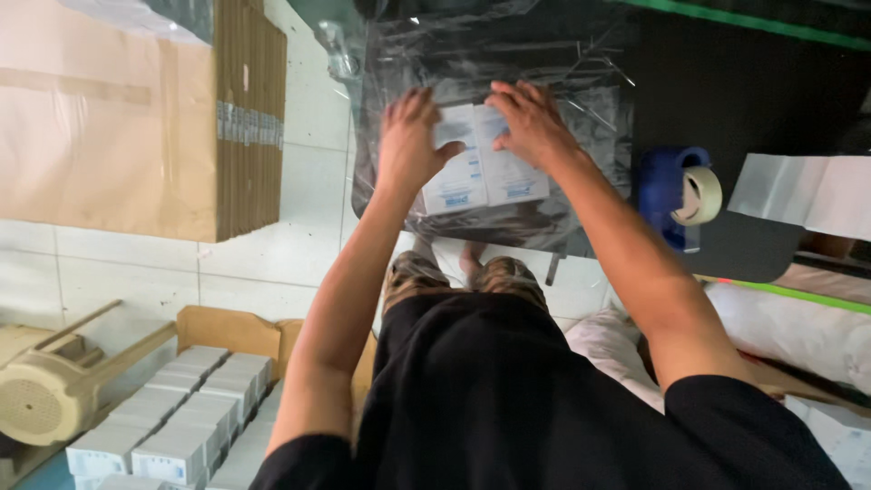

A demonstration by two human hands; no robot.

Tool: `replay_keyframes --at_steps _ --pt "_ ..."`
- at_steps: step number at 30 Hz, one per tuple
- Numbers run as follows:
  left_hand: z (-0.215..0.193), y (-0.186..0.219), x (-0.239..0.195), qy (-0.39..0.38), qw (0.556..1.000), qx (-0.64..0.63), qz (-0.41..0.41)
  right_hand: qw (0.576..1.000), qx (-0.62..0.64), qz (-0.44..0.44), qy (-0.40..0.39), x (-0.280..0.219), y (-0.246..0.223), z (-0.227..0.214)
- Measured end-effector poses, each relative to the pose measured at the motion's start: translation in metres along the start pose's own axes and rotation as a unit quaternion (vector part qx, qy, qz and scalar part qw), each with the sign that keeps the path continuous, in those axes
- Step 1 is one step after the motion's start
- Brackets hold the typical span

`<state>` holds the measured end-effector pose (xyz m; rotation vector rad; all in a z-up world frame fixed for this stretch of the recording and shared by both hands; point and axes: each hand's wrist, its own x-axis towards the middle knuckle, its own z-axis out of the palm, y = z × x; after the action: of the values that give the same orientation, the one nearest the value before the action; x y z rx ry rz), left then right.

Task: The person places paper items into a plastic bag, seals the bag with tape from a dispenser, and then inserts a smaller stack of papers into the same bag before finishing the seal.

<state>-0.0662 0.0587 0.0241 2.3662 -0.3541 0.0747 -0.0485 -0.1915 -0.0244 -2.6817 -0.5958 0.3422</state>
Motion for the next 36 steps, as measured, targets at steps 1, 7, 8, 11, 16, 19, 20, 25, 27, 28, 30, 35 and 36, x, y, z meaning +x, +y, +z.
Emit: replay_keyframes --at_steps 1,7,8,11,16,19,20,25,27,28,30,35,36 --pt "0.029 -0.021 0.014 -0.075 0.995 0.06 -0.008 1.0 -0.01 0.008 -0.009 0.004 0.008 0.009" --pt "0.05 -0.023 0.033 -0.245 0.959 0.138 -0.045 0.999 0.002 0.042 -0.029 0.005 0.011 0.01" --pt "0.049 -0.023 0.031 -0.238 0.96 0.141 -0.037 0.998 0.021 0.051 -0.042 0.004 0.01 0.008" --pt "0.036 -0.008 0.035 -0.259 0.954 0.146 -0.047 0.999 0.034 0.026 -0.03 0.003 0.017 0.011" --pt "0.039 -0.008 0.043 -0.281 0.944 0.157 -0.079 0.999 0.036 0.022 -0.002 0.009 0.019 0.022" --pt "0.05 -0.011 0.041 -0.285 0.94 0.17 -0.078 0.999 0.039 0.03 0.011 0.012 0.024 0.032" --pt "0.054 -0.014 0.041 -0.288 0.937 0.186 -0.07 0.999 0.038 0.03 0.023 0.014 0.024 0.035" --pt "0.084 0.013 -0.011 -0.152 0.94 0.293 0.087 0.999 -0.006 0.042 0.018 0.024 0.034 0.047" --pt "0.106 0.002 -0.031 -0.089 0.955 0.227 0.167 0.999 -0.008 0.049 0.019 0.03 0.033 0.041" --pt "0.099 0.014 -0.035 -0.096 0.966 0.188 0.151 0.998 0.002 0.059 -0.002 0.034 0.034 0.034" --pt "0.09 0.025 -0.046 -0.098 0.975 0.151 0.133 0.998 0.01 0.063 -0.022 0.045 0.033 0.028" --pt "0.09 0.025 -0.052 -0.103 0.975 0.147 0.127 0.981 0.09 0.082 -0.148 0.108 0.073 0.034" --pt "0.087 0.026 -0.053 -0.096 0.976 0.15 0.127 0.983 0.085 0.077 -0.145 0.125 0.074 0.024"
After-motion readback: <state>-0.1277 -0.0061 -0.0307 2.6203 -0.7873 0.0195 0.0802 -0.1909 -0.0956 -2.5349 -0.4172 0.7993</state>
